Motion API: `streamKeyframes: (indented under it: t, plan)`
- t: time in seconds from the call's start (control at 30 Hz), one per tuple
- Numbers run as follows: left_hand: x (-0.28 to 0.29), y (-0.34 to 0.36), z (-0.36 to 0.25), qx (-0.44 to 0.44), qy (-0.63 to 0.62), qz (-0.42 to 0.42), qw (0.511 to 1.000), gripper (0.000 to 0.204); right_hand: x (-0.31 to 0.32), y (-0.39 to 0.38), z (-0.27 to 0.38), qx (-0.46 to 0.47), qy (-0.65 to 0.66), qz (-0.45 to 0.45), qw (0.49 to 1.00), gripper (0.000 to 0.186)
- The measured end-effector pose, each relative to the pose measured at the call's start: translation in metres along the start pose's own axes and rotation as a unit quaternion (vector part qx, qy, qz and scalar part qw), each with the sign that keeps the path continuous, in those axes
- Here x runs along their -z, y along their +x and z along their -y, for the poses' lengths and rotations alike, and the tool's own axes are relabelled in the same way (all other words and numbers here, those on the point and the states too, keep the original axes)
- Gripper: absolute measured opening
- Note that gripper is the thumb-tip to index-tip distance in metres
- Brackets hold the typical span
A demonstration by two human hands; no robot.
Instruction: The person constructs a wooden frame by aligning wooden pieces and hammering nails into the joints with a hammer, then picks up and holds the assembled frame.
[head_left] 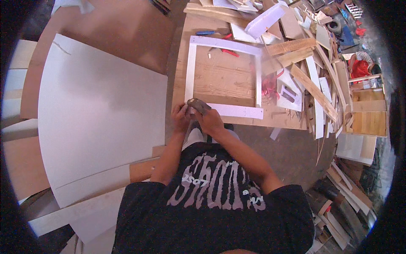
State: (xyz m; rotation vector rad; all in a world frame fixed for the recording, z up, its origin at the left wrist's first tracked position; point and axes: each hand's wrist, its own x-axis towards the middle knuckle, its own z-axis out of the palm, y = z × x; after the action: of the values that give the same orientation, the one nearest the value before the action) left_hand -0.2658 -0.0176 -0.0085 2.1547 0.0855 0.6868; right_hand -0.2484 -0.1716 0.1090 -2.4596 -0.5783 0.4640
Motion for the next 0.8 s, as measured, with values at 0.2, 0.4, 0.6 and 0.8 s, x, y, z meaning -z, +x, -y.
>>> streamKeyframes:
  t: [0.2, 0.4, 0.6, 0.8]
  plan:
    - [0.004, -0.004, -0.002, 0.017, -0.005, 0.026, 0.999, 0.019, -0.006, -0.006, -0.008, 0.107, 0.039, -0.124, 0.986, 0.033]
    - [-0.003, -0.007, -0.003, 0.039, -0.024, -0.008, 0.999, 0.017, -0.011, -0.004, -0.006, 0.066, 0.088, -0.133, 0.985, 0.034]
    - [-0.006, -0.014, 0.008, 0.001, -0.054, -0.043, 0.998, 0.016, -0.014, -0.004, -0.009, 0.097, 0.015, -0.11, 0.989, 0.033]
    - [-0.002, -0.015, -0.002, 0.148, -0.09, 0.001, 0.985, 0.014, -0.007, 0.001, 0.001, 0.02, -0.015, -0.025, 0.999, 0.031]
